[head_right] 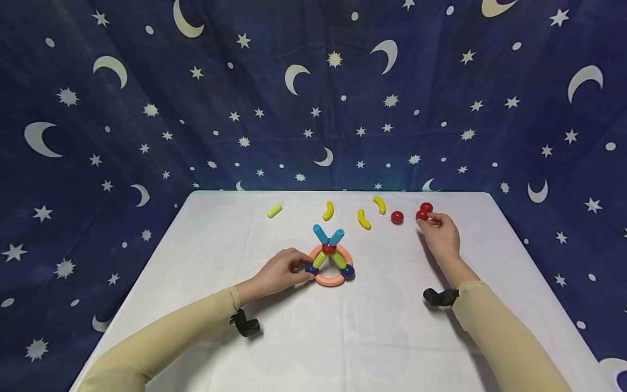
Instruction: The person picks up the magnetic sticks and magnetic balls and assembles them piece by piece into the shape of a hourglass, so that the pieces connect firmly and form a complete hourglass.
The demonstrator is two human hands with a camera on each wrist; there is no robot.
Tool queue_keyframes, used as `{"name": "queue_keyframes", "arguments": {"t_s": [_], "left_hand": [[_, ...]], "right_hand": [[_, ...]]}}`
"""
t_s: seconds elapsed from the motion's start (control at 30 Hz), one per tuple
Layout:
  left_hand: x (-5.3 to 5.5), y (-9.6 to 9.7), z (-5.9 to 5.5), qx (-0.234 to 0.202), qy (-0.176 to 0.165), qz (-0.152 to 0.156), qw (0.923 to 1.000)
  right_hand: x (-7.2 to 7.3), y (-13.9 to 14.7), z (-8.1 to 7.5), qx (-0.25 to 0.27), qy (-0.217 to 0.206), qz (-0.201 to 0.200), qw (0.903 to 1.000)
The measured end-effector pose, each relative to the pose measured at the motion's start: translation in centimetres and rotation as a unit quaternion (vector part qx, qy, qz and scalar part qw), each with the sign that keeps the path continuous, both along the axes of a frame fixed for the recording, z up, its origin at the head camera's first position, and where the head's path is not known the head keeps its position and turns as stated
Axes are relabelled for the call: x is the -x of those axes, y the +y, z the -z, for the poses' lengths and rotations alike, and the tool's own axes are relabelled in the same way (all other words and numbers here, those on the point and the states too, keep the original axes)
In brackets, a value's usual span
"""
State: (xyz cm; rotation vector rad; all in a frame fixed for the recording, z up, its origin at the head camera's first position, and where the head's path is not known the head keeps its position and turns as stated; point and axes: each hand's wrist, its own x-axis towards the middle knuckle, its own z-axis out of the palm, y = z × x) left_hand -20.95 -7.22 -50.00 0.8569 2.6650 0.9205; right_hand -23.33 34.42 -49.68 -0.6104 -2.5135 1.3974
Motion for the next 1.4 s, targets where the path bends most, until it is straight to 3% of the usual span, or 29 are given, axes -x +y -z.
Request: {"name": "queue_keyframes", "arguments": {"t_s": [0.2,0.43,0.67,1.2,1.4], "left_hand": [[-0.2,-0.1,0.1,0.003,0.017,0.001,0.9999],[-0.5,-0.3,0.0,0.021,0.039,-0.008,0.999],[-0.7,-0.3,0.0,0.024,0.046,-0.005,0.9986],[-0.7,-0.6,0.0,0.016,0.027,-0.001,0.9995],[-0.5,-0.9,-0.3,-0.009,0.013,-0.005,0.9999]], "right_hand": [[1.6,1.1,0.6,-0.024,-0.065,0.025,0.9973],[2.4,1.1,0.7,-0.038,-0.095,0.025,0.9945],[2.5,1.1,0.5,-0.031,-0.108,0.029,0.9933],[2.7,0.8,0.5,-0.037,-0.107,0.051,0.9922],[2.2,1.0,0.7,-0.016,-0.11,0.043,0.9928]]}}
